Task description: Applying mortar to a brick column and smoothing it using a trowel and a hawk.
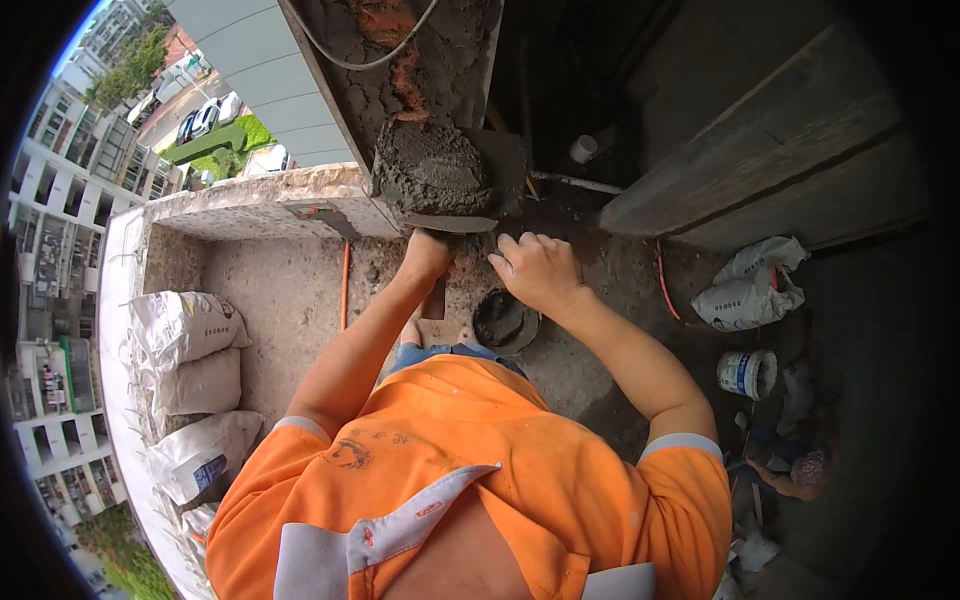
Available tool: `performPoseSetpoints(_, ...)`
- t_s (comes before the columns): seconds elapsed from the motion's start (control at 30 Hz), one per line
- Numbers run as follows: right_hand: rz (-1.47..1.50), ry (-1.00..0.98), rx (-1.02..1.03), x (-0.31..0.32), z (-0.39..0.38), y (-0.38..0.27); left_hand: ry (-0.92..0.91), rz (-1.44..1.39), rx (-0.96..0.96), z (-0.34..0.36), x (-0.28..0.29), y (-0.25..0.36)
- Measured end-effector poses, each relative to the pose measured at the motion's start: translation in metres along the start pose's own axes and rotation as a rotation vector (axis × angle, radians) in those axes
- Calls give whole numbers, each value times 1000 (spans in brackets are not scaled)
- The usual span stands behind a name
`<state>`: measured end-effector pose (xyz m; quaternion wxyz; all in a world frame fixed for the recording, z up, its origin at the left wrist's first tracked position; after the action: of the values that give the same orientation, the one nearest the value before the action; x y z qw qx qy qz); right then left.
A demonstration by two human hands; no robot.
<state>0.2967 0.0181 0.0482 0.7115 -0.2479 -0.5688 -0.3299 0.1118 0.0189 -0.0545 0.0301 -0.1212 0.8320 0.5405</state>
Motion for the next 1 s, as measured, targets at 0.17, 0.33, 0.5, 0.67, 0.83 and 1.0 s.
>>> performPoseSetpoints(0.17, 135, -48, -320, -38, 43, -5, 262, 261, -136, 23, -4, -63)
performPoseSetpoints(0.33, 52, 120, -24, 0, -11, 43, 175, 94, 0, -18, 15, 13)
performPoseSetpoints(0.5, -163, 277, 112, 30, 16, 71, 34, 327, -95, -62, 13, 37)
performPoseSetpoints(0.67, 165, 209, -242, 27, 14, 43, -40, 349, -180, -48, 7, -20)
performPoseSetpoints(0.83, 281, 310, -300, 48, 10, 69, -30, 409, -232, 2, 3, 11)
performPoseSetpoints(1.0, -177, 292, 5, 123, 2, 93, -146, 677, -398, -33, 6, 82)
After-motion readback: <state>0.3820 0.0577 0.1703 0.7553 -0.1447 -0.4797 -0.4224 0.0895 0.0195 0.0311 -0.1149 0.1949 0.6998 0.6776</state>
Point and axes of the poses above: each hand's wrist, its own z-axis towards the middle knuckle, its own x-axis out of the back of the hand, y = z × x, the point moved 1 cm from there along z, towards the middle knuckle, and after that the axes turned 10 degrees about -z, right-handed, at the moved point
